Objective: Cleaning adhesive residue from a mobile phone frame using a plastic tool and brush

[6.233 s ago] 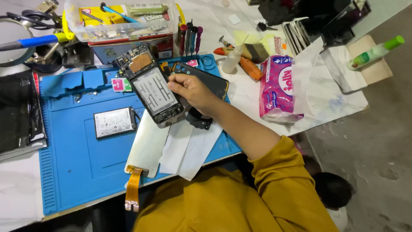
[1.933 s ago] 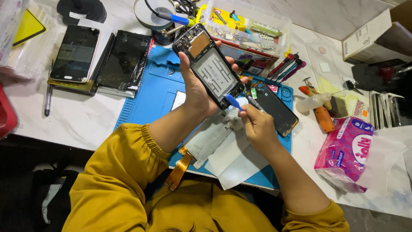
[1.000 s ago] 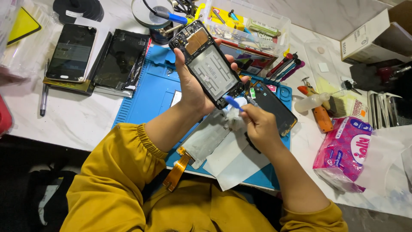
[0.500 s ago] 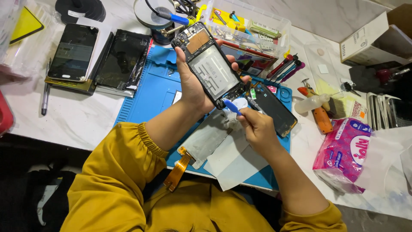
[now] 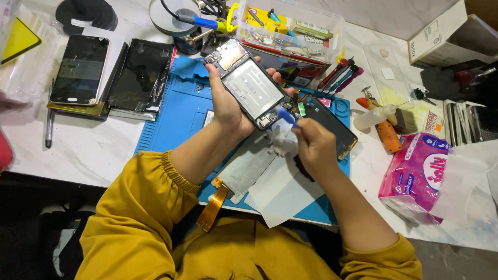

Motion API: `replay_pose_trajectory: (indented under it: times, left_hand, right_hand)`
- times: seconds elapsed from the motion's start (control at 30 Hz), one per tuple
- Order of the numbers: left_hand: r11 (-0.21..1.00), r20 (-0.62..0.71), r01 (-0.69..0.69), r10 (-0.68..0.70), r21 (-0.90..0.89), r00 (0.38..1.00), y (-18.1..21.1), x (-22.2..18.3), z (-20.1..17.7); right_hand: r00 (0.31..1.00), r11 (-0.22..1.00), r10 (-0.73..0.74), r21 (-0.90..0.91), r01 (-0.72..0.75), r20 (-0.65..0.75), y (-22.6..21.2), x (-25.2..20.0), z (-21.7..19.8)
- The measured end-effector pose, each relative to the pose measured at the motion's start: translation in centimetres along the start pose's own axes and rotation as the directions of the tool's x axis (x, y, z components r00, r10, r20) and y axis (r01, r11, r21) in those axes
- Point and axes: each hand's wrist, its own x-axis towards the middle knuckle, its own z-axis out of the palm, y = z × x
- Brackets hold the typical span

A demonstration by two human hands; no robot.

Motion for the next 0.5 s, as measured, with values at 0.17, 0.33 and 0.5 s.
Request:
replay_pose_trajectory:
  times: [0.17,0.33,0.5]
  left_hand:
    - [0.999,-0.017,-0.021,0.021,0.035,1.0,0.0,-0.1,0.3]
    - [0.996,0.015,-0.042,0.041,0.076,0.999,0.1,-0.6,1.1]
    - [0.984,0.18,-0.117,0.092,0.135,0.979,-0.1,-1.1,1.6]
  right_hand:
    - [0.998,1.0,0.0,0.028,-0.002,0.061,-0.3,-0.6,0.6]
    - [0.997,0.998,0.037,0.038,-0.04,0.068,-1.5,0.7,-0.6]
    - [0.992,0.992,0.129,0.014,-0.129,0.009,-1.3,0.6,-0.4]
